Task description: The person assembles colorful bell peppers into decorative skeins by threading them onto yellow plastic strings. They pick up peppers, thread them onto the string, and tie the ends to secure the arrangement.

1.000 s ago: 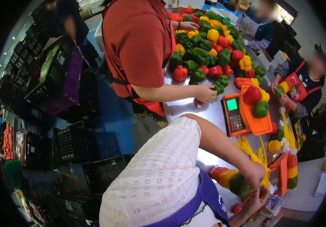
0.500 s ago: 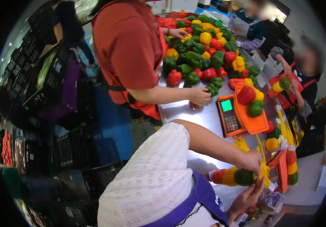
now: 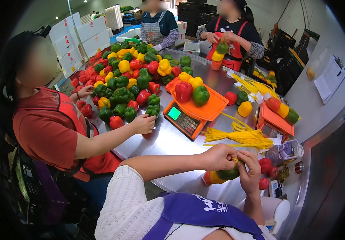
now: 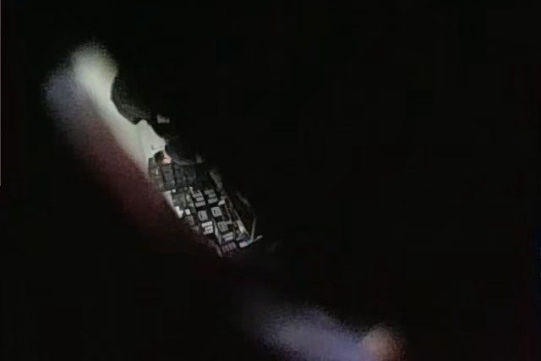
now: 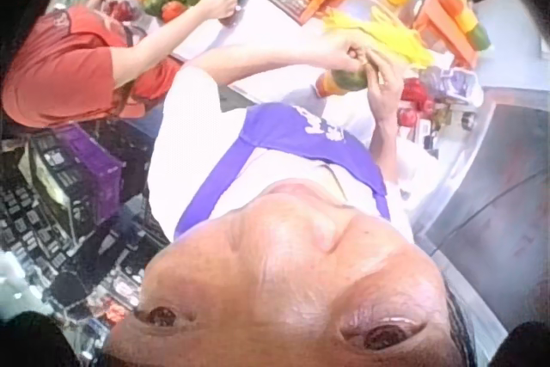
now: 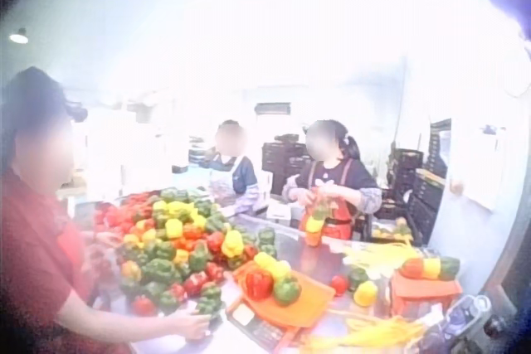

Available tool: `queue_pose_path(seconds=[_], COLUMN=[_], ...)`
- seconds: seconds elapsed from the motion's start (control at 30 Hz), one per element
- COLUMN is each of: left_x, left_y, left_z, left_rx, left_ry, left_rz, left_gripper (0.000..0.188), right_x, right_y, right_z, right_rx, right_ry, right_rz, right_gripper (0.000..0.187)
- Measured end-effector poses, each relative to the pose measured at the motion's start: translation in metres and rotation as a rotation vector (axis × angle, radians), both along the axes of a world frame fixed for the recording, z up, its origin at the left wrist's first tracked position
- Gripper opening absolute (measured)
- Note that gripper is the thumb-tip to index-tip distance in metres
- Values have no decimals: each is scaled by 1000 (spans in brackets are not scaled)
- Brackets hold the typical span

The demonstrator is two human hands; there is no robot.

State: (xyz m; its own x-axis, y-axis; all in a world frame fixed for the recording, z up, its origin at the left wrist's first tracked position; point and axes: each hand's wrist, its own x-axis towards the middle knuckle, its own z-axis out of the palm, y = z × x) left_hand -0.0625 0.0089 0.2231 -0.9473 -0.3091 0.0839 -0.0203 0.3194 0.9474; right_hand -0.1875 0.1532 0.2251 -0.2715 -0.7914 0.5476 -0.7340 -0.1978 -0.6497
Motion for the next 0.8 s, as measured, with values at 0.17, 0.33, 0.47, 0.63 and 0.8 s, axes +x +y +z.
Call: queue_pose_path(seconds=[0.17, 0.33, 0.47, 0.63, 0.8], left_x=[4, 1, 3, 4, 1], left_y=[6, 6, 5, 6, 6], left_z=[-9, -18, -13, -12, -14], left_rx=[-141, -258, -216, -343, -415], left_ry=[192, 368, 311, 367, 433], left_rz=[-1, 58, -25, -16, 9], left_gripper=[15, 14, 13, 12, 10], right_x=[8, 12, 12, 12, 13], right_y=[3, 3, 6, 5, 4], right_z=[-1, -7, -16, -18, -23], right_rx=[-59, -87, -113, -139, -166], right_ry=[-32, -63, -105, -46, -73], right_rz=[-8, -36, -41, -55, -68], right_gripper=[24, 21, 15, 9, 7])
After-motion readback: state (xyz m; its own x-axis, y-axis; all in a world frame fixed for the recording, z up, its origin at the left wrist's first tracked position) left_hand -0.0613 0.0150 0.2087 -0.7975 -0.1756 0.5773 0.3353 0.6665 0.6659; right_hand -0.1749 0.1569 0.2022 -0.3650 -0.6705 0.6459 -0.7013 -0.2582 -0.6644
